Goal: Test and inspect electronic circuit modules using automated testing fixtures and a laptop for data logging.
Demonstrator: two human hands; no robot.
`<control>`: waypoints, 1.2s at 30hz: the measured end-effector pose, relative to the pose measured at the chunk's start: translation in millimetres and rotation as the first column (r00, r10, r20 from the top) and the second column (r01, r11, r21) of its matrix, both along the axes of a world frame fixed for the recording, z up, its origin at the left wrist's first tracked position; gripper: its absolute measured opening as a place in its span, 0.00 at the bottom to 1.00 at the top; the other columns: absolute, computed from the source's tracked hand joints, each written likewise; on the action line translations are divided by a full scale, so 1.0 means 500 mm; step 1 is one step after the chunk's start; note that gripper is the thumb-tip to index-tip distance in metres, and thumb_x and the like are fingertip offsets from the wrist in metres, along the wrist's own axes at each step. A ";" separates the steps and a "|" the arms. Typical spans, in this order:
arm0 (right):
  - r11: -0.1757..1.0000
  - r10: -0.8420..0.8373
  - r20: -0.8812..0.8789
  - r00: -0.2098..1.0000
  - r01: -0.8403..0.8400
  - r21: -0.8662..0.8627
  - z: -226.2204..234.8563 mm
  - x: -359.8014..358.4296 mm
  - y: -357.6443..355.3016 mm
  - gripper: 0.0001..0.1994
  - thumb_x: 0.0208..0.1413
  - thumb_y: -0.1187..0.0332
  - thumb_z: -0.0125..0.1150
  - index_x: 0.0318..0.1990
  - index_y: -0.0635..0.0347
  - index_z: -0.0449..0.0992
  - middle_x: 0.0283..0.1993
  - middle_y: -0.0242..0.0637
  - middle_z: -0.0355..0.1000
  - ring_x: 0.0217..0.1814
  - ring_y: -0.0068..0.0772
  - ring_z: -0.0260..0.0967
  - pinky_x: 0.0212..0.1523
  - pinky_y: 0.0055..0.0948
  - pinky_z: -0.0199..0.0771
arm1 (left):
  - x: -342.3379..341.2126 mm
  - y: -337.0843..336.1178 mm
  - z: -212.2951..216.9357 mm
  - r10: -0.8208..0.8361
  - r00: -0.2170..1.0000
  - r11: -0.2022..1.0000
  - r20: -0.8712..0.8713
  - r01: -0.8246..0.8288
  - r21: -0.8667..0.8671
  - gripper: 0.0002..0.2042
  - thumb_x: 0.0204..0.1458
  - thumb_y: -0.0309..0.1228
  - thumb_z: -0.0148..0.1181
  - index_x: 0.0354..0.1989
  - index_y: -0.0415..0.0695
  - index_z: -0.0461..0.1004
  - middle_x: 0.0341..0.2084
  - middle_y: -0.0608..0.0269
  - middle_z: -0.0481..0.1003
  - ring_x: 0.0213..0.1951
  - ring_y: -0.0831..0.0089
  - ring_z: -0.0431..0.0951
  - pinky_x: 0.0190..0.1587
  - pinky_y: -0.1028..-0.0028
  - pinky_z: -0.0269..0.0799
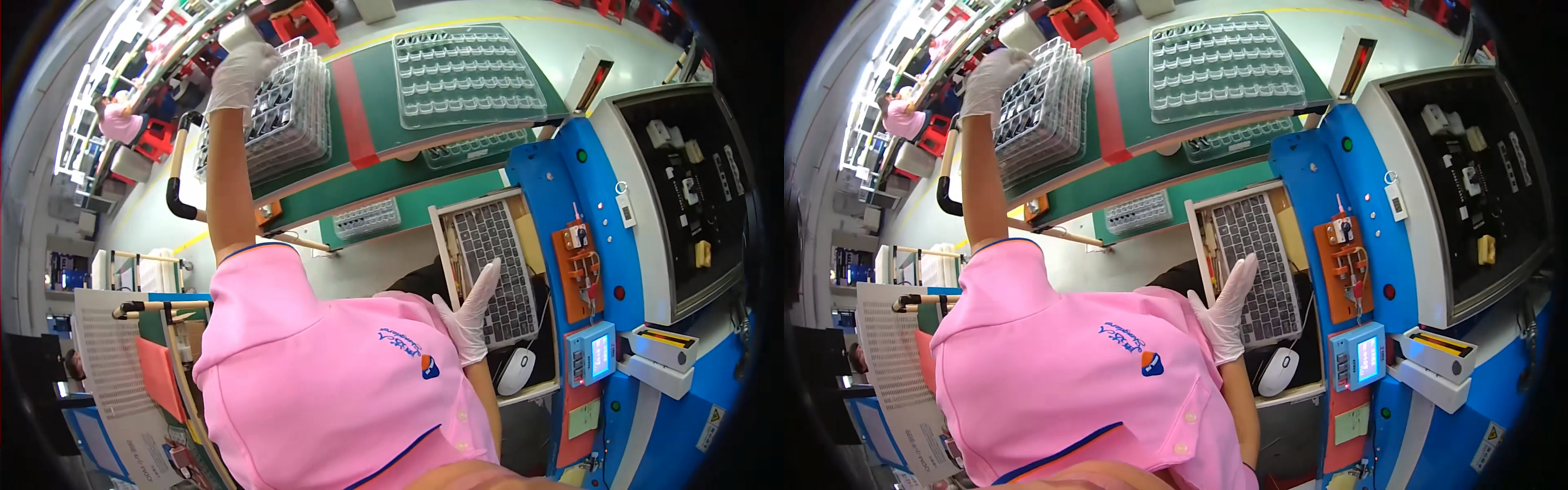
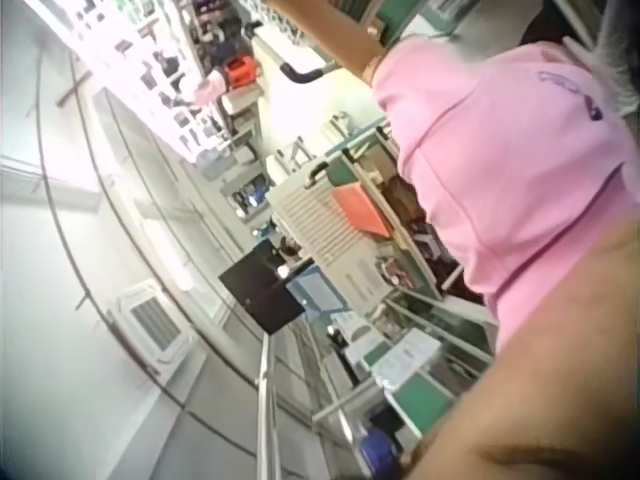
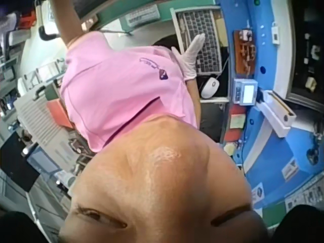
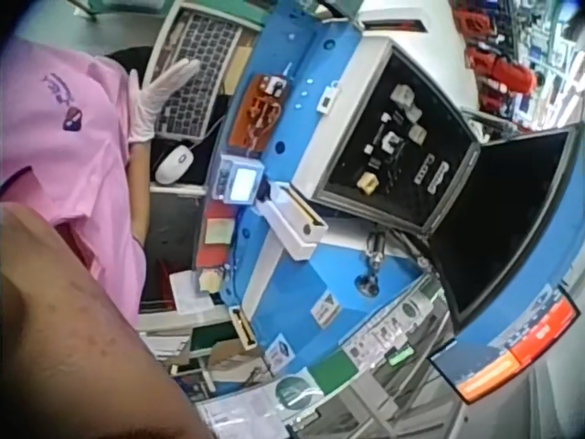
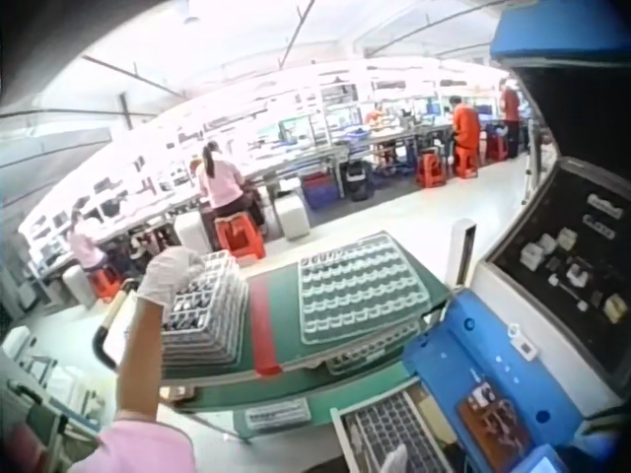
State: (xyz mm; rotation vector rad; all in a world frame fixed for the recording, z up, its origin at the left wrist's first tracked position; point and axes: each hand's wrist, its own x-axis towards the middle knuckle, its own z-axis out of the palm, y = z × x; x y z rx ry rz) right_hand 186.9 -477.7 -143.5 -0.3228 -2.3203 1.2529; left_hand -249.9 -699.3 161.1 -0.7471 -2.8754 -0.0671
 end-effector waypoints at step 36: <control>0.456 -0.490 -0.089 0.867 0.342 0.822 0.128 -0.064 0.410 0.13 0.61 0.71 0.57 0.52 0.55 0.77 0.43 0.36 0.78 0.41 0.37 0.73 0.48 0.33 0.73 | 0.404 0.470 -0.188 -0.777 0.202 0.621 0.596 0.401 0.674 0.15 0.62 0.29 0.47 0.51 0.38 0.77 0.45 0.62 0.76 0.47 0.78 0.72 0.53 0.77 0.66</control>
